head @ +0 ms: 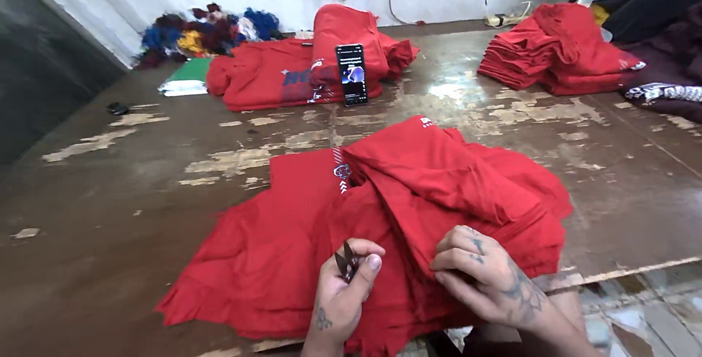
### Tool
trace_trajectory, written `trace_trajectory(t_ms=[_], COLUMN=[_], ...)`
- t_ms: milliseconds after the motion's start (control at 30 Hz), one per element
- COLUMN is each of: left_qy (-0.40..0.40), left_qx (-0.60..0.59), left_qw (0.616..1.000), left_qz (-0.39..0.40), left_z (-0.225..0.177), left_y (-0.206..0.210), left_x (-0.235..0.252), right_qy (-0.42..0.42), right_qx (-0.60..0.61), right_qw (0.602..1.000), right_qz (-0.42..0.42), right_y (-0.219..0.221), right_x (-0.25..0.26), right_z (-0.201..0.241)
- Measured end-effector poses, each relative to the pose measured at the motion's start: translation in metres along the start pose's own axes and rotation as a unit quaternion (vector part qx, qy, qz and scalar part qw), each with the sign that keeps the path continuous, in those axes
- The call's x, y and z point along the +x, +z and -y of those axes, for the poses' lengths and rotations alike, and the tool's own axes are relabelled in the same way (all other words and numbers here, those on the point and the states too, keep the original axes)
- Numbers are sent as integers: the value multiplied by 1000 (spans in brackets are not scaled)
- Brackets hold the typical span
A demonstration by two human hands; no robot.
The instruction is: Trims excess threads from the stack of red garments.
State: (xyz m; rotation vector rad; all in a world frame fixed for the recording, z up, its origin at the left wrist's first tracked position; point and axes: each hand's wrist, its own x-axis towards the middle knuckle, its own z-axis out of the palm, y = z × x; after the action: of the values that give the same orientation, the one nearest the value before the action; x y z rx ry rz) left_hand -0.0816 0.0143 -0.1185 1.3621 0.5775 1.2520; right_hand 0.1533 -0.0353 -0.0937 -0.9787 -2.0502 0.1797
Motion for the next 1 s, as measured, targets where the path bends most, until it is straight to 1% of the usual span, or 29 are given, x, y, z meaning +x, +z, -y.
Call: trace_trajectory(t_ms=[33,100,233,300,367,467,533,567,667,800,933,1000], left_qy=[1,3,12,6,10,61,85,84,67,91,88,88], left_qx=[4,11,31,52,120,256,296,308,305,259,209,192], left_qw=[1000,1000,999,999,992,962,949,946,947,957,971,976], left_qz=[-3,-7,3,13,36,74,66,62,71,97,72,58], left_z=[0,2,5,3,-2,-17,-20,-19,-9,0,4,5], left_y=[1,3,4,5,11,28,37,41,51,45,42,41], left_x=[-1,-3,-5,-5,-5,-2,0,2,5,1,1,1], right_qy=[22,39,11,23,39,33,23,25,45,16,51,56], right_qx=[18,24,-16,-35,-48,-42,-26,-14,3,-16,-59,-62], right_qw=[1000,999,1000,999,997,998,998,998,997,997,995,994], right_qz=[1,-1,-21,-30,-34,-45,-49,-50,-58,-69,-67,-72], right_y=[-1,-2,1,4,5,7,6,5,4,8,10,12], right_x=[3,5,-1,0,0,-2,-3,-2,0,-6,-3,-4], right_z=[3,4,-2,-2,-1,-2,-2,-1,2,-2,-3,-4])
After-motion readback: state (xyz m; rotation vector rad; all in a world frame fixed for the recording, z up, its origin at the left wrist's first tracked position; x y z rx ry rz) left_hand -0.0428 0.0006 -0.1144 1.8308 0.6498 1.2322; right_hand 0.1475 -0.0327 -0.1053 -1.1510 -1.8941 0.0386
